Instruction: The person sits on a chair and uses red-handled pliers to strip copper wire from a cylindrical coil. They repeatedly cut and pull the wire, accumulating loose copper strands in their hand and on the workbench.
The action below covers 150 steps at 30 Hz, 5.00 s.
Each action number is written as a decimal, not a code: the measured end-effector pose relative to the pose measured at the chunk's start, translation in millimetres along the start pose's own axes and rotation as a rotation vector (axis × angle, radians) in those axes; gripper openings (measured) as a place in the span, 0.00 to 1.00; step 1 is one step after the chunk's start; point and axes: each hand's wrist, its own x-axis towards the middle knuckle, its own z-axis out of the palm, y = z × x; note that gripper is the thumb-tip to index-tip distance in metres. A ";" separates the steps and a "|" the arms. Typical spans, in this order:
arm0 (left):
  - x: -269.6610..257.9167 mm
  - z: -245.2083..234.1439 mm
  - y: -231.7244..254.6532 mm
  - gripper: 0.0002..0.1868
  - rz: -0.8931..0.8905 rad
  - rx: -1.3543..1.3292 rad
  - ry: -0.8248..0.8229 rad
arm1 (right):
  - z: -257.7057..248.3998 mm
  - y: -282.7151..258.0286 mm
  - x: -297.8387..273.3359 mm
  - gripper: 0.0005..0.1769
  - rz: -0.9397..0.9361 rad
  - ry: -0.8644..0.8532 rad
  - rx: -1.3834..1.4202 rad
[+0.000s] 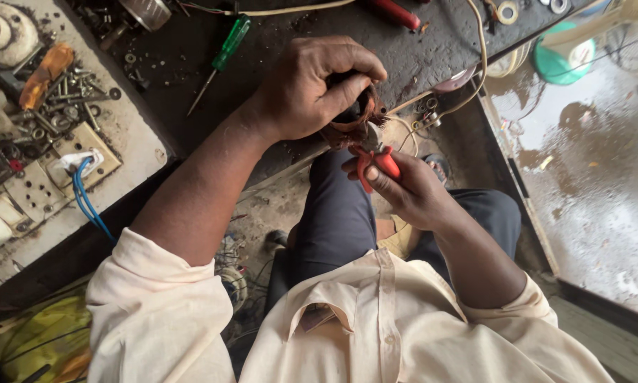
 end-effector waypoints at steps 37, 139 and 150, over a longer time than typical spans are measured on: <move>0.1 5.9 -7.9 0.05 -0.051 0.012 -0.008 | 18.1 70.5 23.9 0.08 -0.190 0.074 0.149; -7.1 -4.8 18.1 0.20 -0.189 0.427 0.110 | -20.5 15.2 33.9 0.16 -0.381 0.396 0.189; -10.2 -27.4 23.2 0.33 0.125 0.879 -0.066 | 15.7 47.3 -28.2 0.26 0.025 0.232 0.307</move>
